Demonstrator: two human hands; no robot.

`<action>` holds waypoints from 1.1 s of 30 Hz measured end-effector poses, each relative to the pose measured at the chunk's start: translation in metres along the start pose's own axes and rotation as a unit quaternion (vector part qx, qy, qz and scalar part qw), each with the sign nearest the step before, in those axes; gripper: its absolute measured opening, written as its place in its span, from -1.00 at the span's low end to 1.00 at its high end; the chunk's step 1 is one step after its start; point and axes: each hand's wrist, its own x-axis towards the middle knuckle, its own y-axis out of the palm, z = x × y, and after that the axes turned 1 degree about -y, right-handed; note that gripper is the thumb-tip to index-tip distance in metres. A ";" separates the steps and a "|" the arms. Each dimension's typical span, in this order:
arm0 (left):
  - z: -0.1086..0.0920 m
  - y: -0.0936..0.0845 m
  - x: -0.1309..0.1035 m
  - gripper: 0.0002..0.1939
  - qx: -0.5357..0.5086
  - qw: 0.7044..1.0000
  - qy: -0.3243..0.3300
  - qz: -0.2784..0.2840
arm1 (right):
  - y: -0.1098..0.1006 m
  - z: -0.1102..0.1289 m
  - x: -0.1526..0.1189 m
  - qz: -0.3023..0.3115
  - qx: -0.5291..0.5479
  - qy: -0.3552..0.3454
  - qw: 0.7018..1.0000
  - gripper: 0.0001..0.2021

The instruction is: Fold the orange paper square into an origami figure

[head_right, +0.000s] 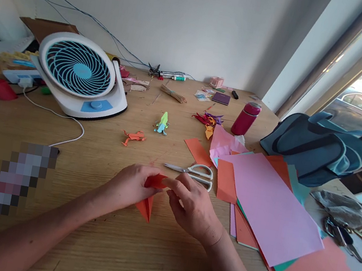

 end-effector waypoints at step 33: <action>-0.008 -0.001 -0.004 -0.92 0.011 0.995 0.078 -0.055 | 0.005 -0.014 -0.001 -0.083 0.224 0.197 0.951 -0.81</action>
